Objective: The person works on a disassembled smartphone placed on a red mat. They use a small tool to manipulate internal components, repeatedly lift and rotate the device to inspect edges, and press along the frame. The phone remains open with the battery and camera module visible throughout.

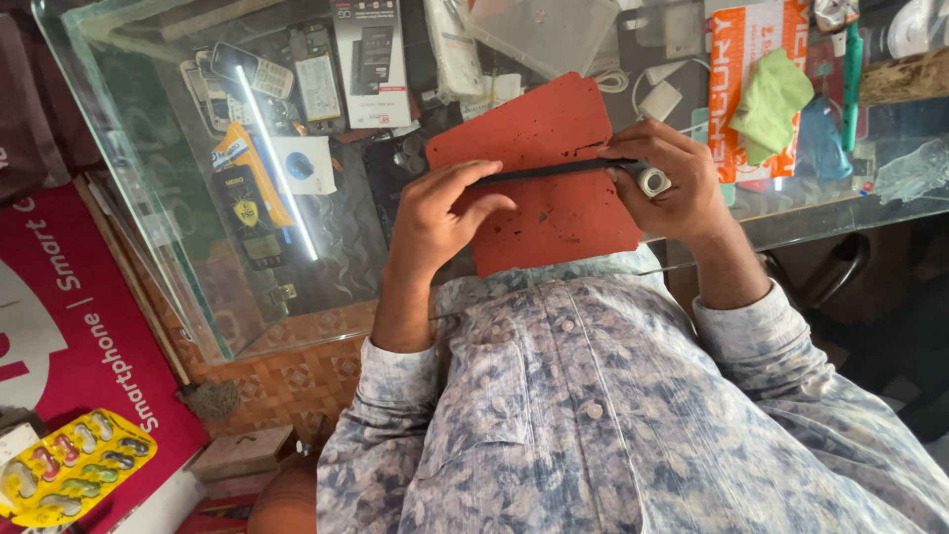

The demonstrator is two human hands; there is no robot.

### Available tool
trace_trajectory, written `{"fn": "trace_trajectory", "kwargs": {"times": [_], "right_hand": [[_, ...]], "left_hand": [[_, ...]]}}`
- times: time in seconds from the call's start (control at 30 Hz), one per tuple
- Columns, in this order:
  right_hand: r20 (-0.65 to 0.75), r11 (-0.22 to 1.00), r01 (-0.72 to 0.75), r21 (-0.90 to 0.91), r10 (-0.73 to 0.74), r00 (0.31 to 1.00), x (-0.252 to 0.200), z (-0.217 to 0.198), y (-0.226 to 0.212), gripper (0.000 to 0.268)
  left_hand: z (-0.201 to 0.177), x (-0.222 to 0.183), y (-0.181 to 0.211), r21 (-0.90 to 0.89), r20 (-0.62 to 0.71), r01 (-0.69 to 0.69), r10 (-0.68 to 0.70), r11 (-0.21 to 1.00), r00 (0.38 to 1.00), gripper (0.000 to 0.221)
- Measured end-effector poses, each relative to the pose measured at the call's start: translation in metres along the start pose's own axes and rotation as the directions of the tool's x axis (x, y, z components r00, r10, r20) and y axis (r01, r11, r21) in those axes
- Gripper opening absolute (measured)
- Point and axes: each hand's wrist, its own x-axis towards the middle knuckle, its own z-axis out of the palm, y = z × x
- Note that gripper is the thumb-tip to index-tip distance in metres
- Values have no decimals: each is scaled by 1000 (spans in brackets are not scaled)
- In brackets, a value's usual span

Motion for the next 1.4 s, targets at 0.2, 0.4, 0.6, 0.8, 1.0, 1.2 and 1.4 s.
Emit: {"fn": "trace_trajectory", "kwargs": {"times": [0.2, 0.4, 0.6, 0.8, 1.0, 1.2, 1.4], "right_hand": [[149, 918, 245, -312, -208, 967, 32, 17, -49, 26], [215, 918, 285, -277, -230, 949, 52, 39, -61, 25], [208, 922, 280, -266, -229, 951, 47, 48, -52, 21], [225, 902, 311, -299, -250, 942, 58, 34, -67, 24], [217, 925, 128, -357, -50, 975, 40, 11, -54, 22], [37, 971, 168, -173, -164, 986, 24, -6, -70, 23], [-29, 941, 309, -142, -316, 948, 39, -23, -109, 22]], "left_hand": [[7, -22, -18, -207, 19, 136, -135, 969, 991, 24], [18, -24, -20, -201, -95, 17, -37, 979, 995, 19], [25, -23, -21, -148, -134, -26, 6, 989, 991, 13], [27, -23, -22, -191, -97, 135, -156, 972, 983, 17], [12, -11, -1, -147, -123, -66, 48, 987, 991, 28], [-9, 5, 41, -261, -162, -247, 210, 933, 964, 34], [-34, 12, 84, -268, -124, -315, 292, 910, 948, 27]]}}
